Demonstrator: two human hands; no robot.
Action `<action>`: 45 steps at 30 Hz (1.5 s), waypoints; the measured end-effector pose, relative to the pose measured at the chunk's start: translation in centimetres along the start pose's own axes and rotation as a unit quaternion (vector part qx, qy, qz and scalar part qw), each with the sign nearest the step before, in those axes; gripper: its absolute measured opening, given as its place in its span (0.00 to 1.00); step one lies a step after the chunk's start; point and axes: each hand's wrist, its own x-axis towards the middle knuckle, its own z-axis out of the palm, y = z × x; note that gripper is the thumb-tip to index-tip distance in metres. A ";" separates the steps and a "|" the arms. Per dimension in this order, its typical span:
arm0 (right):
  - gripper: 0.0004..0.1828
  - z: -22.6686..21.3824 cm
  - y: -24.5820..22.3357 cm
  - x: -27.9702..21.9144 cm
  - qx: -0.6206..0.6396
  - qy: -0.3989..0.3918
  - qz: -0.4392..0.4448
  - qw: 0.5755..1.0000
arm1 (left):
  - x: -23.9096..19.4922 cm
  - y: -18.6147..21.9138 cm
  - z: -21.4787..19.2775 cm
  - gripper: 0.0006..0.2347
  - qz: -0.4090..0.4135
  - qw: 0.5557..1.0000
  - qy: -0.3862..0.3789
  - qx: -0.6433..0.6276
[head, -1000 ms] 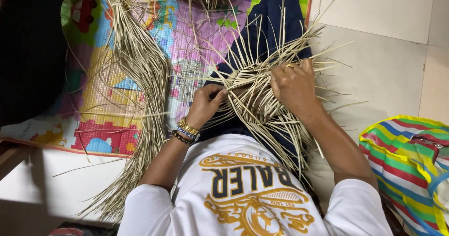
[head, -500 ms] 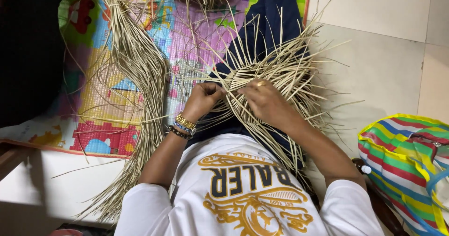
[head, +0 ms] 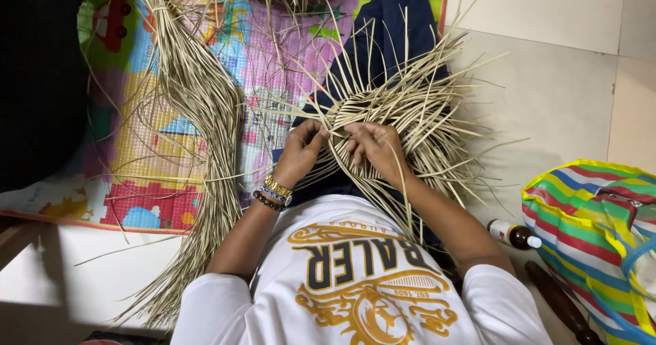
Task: Weaving dried plant fibers to create the crown of a hat
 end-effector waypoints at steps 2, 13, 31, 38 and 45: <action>0.16 0.0 0.5 0.2 0.087 0.027 0.031 0.995 | 0.1 -0.6 0.0 0.05 0.025 1.000 -0.004 -0.003; 0.11 -5.3 -2.0 2.7 0.104 0.153 -0.060 0.981 | 0.1 -0.3 0.2 0.04 0.012 1.000 0.019 0.016; 0.11 -13.5 -4.8 4.6 0.070 0.339 -0.182 0.920 | -0.4 0.4 -0.7 0.04 -0.015 0.996 0.030 0.082; 0.22 -15.2 -4.8 2.7 -0.087 0.317 -0.200 0.923 | -0.2 0.9 -0.6 0.04 -0.013 0.994 0.044 0.095; 0.32 -5.4 -4.8 0.5 -0.075 -0.156 -0.297 0.939 | 0.2 -0.2 -0.8 0.04 -0.028 0.996 0.048 0.067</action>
